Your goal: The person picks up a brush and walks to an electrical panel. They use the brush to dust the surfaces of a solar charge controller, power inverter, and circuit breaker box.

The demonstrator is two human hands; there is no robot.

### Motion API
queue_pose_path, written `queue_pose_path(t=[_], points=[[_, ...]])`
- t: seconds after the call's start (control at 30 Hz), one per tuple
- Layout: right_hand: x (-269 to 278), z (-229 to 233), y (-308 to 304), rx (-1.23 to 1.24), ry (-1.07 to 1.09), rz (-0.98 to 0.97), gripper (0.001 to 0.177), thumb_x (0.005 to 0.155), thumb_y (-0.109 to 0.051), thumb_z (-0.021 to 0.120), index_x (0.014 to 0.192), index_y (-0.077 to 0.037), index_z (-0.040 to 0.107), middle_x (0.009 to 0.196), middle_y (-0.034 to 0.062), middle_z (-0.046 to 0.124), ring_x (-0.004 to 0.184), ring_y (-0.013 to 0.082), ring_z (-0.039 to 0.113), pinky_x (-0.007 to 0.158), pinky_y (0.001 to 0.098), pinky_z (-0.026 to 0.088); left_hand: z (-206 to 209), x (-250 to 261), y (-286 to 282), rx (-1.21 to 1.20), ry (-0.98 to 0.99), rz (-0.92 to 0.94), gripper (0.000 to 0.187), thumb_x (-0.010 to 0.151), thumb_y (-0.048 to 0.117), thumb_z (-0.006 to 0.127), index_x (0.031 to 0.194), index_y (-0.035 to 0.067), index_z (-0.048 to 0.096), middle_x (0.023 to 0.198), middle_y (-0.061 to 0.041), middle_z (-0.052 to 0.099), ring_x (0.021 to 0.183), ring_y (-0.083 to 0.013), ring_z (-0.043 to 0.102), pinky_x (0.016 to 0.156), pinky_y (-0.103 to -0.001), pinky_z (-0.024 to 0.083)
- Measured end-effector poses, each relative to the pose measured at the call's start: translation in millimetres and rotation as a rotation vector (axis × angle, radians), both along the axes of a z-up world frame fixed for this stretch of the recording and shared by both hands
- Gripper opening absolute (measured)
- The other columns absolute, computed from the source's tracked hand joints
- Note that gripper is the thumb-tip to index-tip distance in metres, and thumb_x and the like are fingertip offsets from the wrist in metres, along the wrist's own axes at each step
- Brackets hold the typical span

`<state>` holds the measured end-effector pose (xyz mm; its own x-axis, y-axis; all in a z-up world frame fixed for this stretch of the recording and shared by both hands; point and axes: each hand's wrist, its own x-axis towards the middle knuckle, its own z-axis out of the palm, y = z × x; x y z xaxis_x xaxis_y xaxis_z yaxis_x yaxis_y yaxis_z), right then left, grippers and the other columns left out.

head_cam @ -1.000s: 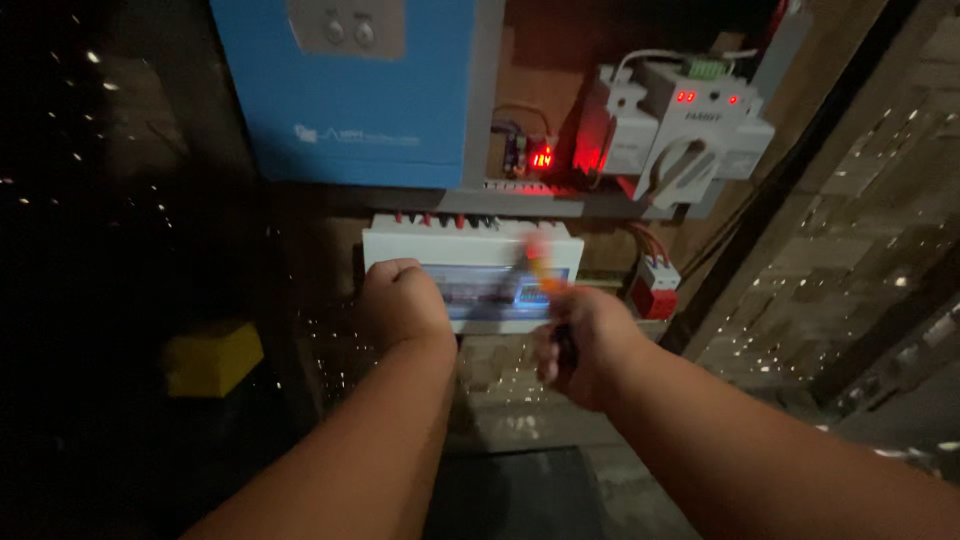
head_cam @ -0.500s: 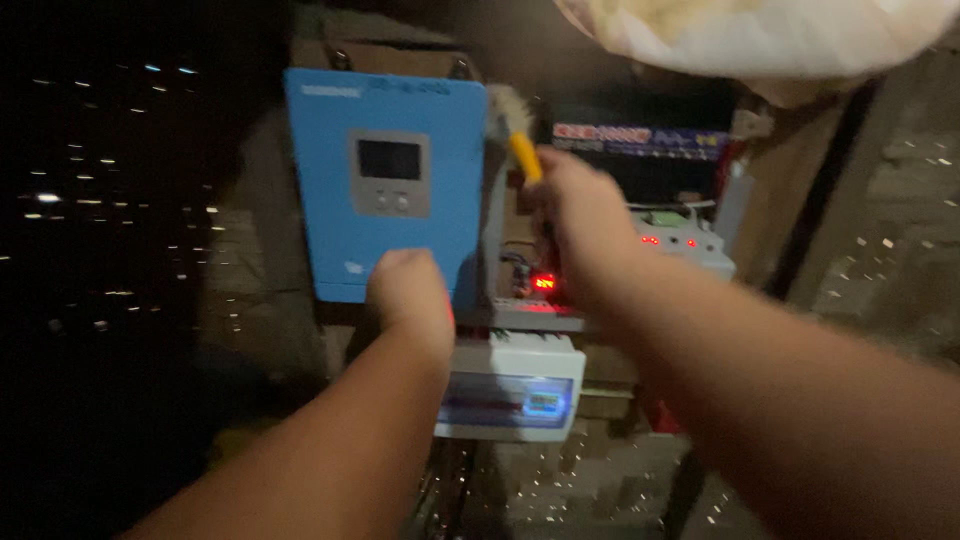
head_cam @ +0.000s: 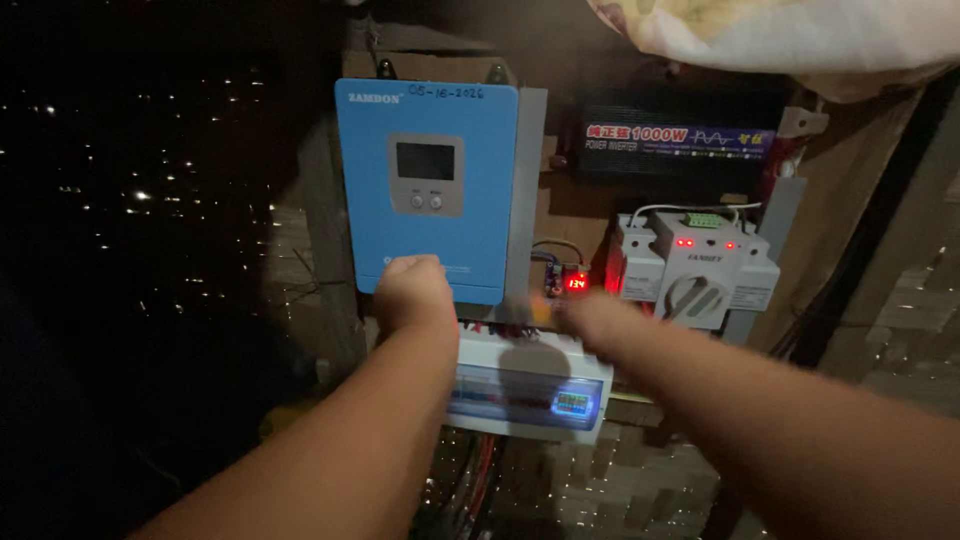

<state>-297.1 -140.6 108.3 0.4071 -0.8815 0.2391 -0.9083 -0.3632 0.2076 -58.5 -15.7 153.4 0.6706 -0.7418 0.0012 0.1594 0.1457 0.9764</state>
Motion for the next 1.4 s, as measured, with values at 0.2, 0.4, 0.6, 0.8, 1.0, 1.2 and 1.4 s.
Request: queue_pose_path(t=[0.2, 0.4, 0.6, 0.8, 1.0, 1.2, 1.4], points=[[24.1, 106.5, 51.2, 0.030, -1.176, 0.103, 0.052, 0.089, -0.010, 0.058, 0.140, -0.021, 0.058, 0.100, 0.0160, 0.074, 0.076, 0.0293, 0.068, 0.067, 0.0432, 0.055, 4.4, -9.4, 14.7, 0.041, -0.027, -0.015, 0.020, 0.088, 0.014, 0.058, 0.094, 0.005, 0.075, 0.084, -0.010, 0.072, 0.070, -0.0212, 0.064, 0.064, -0.039, 0.050], [51.0, 36.4, 70.7, 0.079, -0.597, -0.144, 0.055, 0.102, -0.027, 0.049, 0.156, -0.029, 0.039, 0.112, 0.0185, 0.068, 0.090, 0.0360, 0.069, 0.079, 0.0488, 0.056, -8.0, -4.9, 14.8, 0.070, -0.014, -0.035, 0.019, 0.087, 0.012, 0.056, 0.091, 0.004, 0.072, 0.079, -0.009, 0.069, 0.066, -0.0206, 0.063, 0.063, -0.038, 0.050], [30.1, -43.5, 42.1, 0.158, -0.203, -0.045, 0.030, 0.094, -0.029, 0.056, 0.113, -0.015, 0.073, 0.112, 0.0176, 0.071, 0.103, 0.0378, 0.068, 0.092, 0.0473, 0.054, -30.8, 16.1, 3.0, -0.002, 0.142, -0.021, 0.013, 0.086, 0.005, 0.058, 0.082, 0.001, 0.070, 0.074, -0.007, 0.065, 0.060, -0.0180, 0.057, 0.053, -0.032, 0.046], [17.6, -26.7, 43.8, 0.746, -1.372, -0.356, 0.033, 0.099, -0.045, 0.062, 0.090, -0.014, 0.056, 0.072, 0.0108, 0.050, 0.056, 0.0235, 0.035, 0.046, 0.0398, 0.026, -54.1, -1.7, -25.7, 0.003, -0.048, -0.115, 0.017, 0.088, 0.012, 0.058, 0.082, 0.000, 0.069, 0.076, -0.007, 0.069, 0.061, -0.0194, 0.060, 0.057, -0.035, 0.047], [-35.1, -29.9, 83.7, 0.941, -2.250, -0.425, 0.023, 0.092, -0.036, 0.053, 0.084, -0.019, 0.039, 0.062, -0.0012, 0.037, 0.046, 0.0120, 0.031, 0.041, 0.0283, 0.024, -87.9, -0.9, -59.7, 0.049, -0.099, -0.107, 0.016, 0.084, 0.013, 0.061, 0.082, 0.003, 0.073, 0.079, -0.011, 0.070, 0.067, -0.0257, 0.064, 0.061, -0.040, 0.050], [39.9, -35.8, 108.0, 0.874, -2.228, -0.316, 0.016, 0.093, -0.031, 0.044, 0.094, -0.018, 0.052, 0.060, 0.0013, 0.039, 0.046, 0.0135, 0.034, 0.043, 0.0286, 0.028, -112.5, -8.9, -75.7, 0.093, -0.827, -0.081, 0.015, 0.079, 0.015, 0.064, 0.082, 0.006, 0.077, 0.082, -0.015, 0.072, 0.073, -0.0319, 0.067, 0.065, -0.045, 0.052], [30.7, -26.1, 109.6, 1.126, -2.158, -0.487, 0.017, 0.094, -0.032, 0.053, 0.092, -0.017, 0.047, 0.059, 0.0019, 0.040, 0.044, 0.0136, 0.032, 0.042, 0.0275, 0.029, -95.3, -18.3, -62.8, 0.099, -0.073, -0.184, 0.024, 0.086, 0.018, 0.058, 0.080, 0.001, 0.074, 0.074, -0.015, 0.072, 0.066, -0.0290, 0.069, 0.062, -0.044, 0.054]])
